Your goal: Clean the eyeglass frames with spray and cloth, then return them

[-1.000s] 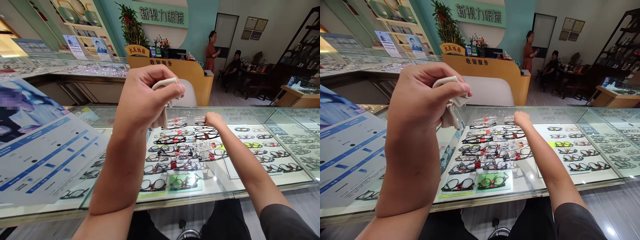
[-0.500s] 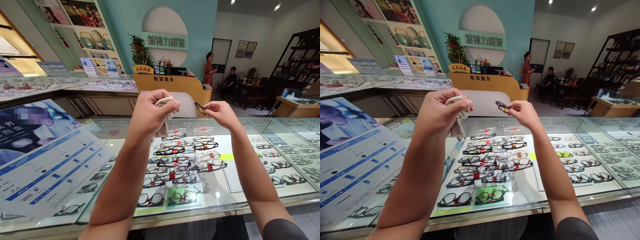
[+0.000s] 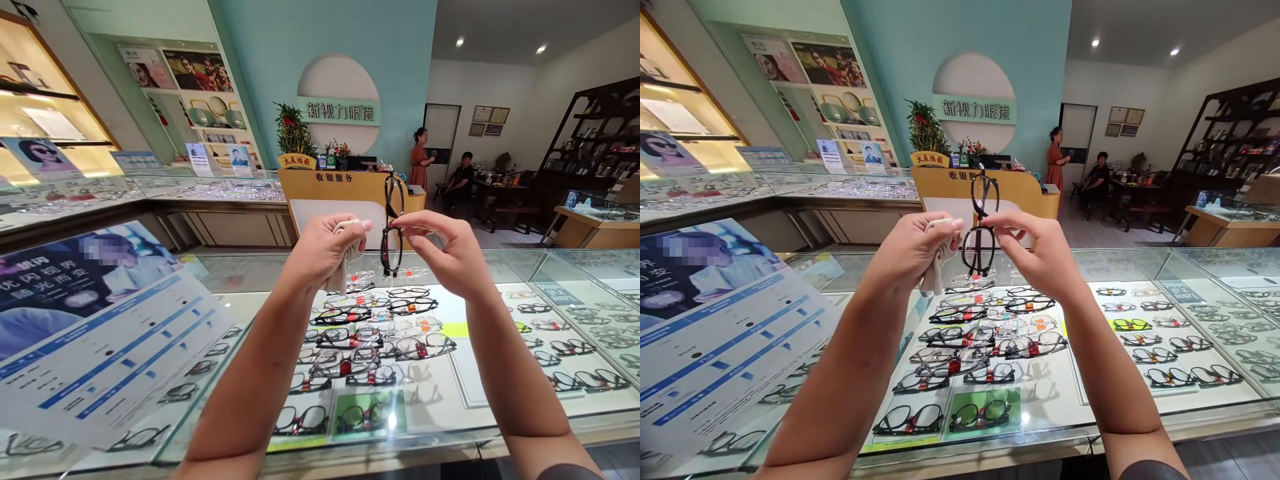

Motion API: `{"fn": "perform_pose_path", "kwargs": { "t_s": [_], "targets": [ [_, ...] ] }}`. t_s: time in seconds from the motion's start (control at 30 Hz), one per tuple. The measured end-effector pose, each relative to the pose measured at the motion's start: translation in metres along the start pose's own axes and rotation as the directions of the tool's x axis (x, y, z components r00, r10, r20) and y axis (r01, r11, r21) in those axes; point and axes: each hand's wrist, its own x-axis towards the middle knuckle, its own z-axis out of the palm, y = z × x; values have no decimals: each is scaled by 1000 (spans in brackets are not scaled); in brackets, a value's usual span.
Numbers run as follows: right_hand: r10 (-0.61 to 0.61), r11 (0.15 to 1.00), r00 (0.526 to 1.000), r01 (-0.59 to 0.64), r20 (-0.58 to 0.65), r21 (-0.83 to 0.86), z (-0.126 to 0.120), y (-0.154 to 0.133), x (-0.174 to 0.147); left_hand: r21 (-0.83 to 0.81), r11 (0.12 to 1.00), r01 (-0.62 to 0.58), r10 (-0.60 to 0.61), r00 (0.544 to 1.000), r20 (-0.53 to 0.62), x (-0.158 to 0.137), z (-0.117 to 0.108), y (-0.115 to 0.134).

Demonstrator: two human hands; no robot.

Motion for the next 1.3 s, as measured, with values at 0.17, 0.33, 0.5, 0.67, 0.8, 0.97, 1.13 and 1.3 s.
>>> {"fn": "perform_pose_path", "kwargs": {
  "t_s": [0.17, 0.33, 0.5, 0.67, 0.8, 0.97, 1.13, 1.3],
  "targets": [
    [-10, 1000, 1000, 10, 9, 18, 1, 0, 0, -56, 998, 5, -3, 999, 36, 3, 1, -4],
    [-12, 1000, 1000, 12, 22, 26, 3, 2, 0, -95, 995, 1, 15, 986, 165, 3, -1, -3],
    [-33, 996, 999, 30, 30, 79, 7, 7, 0, -127, 990, -62, 87, 977, 196, 5, 0, -6],
    [19, 988, 1000, -16, -22, 152, 11, 10, 1, -191, 976, -103, 131, 982, 138, 7, 3, -9],
    [45, 980, 999, -39, -27, 193, 13, 12, 2, -192, 971, -143, 168, 978, 123, 5, 5, -8],
    [38, 958, 996, -11, -86, 287, 18, 14, 2, -189, 968, -166, 181, 981, 65, 6, 5, -10],
    [248, 857, 969, -216, -6, 467, 25, 16, 5, -148, 977, -150, 161, 985, 65, 5, 5, -10],
    [309, 750, 943, -320, 121, 579, 24, 19, 8, -80, 984, -156, 163, 983, 82, 3, 5, -9]
  ]
}}
